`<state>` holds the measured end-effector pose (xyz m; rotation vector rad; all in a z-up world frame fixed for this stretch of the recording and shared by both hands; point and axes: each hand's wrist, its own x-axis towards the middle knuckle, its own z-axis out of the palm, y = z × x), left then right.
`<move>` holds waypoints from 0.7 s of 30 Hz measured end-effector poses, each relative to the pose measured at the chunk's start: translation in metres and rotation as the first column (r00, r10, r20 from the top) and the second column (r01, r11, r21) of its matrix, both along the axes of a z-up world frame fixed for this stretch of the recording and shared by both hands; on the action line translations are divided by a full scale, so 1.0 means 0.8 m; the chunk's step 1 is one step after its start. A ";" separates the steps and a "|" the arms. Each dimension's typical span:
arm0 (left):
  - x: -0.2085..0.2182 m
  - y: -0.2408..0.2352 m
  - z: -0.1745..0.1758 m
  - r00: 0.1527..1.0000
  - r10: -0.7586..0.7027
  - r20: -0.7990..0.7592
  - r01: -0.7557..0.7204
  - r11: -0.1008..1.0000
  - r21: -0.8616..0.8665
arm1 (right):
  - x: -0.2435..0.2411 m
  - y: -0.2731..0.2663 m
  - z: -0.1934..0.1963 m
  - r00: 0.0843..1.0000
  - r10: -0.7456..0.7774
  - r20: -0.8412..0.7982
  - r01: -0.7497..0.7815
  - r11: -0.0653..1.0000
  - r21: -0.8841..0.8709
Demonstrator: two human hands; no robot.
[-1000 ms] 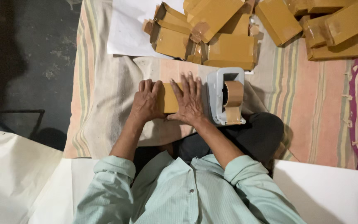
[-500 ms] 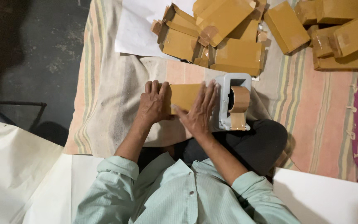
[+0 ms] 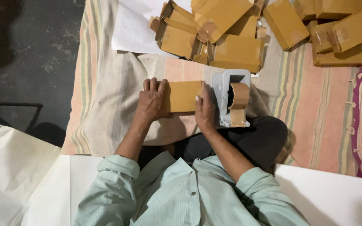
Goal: The person sits on a cloth on the floor and repeatedly folds flat cardboard pieces into small rectangular boxes, then seals them with tape from a handheld dispenser. Finished boxes are placed in a growing pile to the right.
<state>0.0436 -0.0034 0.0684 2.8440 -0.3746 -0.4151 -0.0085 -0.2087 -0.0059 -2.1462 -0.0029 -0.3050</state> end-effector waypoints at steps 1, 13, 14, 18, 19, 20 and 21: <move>-0.001 0.000 0.000 1.000 0.004 -0.017 -0.004 1.000 0.024 | -0.002 -0.006 0.000 1.000 -0.006 -0.007 0.007 1.000 0.024; -0.004 0.005 0.002 0.994 0.012 0.109 0.003 0.991 -0.135 | -0.038 -0.011 -0.018 0.987 -0.131 0.095 0.133 0.991 -0.010; -0.001 0.005 0.002 0.993 0.009 0.117 0.008 0.990 -0.141 | -0.035 -0.009 -0.018 0.986 -0.130 0.101 0.132 0.991 -0.007; -0.011 0.007 -0.009 0.996 0.003 0.092 0.009 0.992 -0.127 | -0.052 -0.003 -0.023 0.991 -0.119 0.056 0.121 0.992 -0.044; -0.003 0.006 -0.011 0.995 0.001 0.100 0.011 0.993 -0.121 | -0.044 -0.007 -0.024 0.992 -0.116 0.059 0.120 0.990 -0.069; 0.000 0.005 -0.014 0.996 -0.001 0.092 0.013 0.992 -0.122 | -0.040 -0.010 -0.024 0.993 -0.091 0.081 0.099 0.990 -0.103; -0.001 0.007 -0.019 0.997 -0.001 0.082 0.011 0.992 -0.122 | -0.040 -0.011 -0.026 0.993 -0.063 0.101 0.077 0.988 -0.137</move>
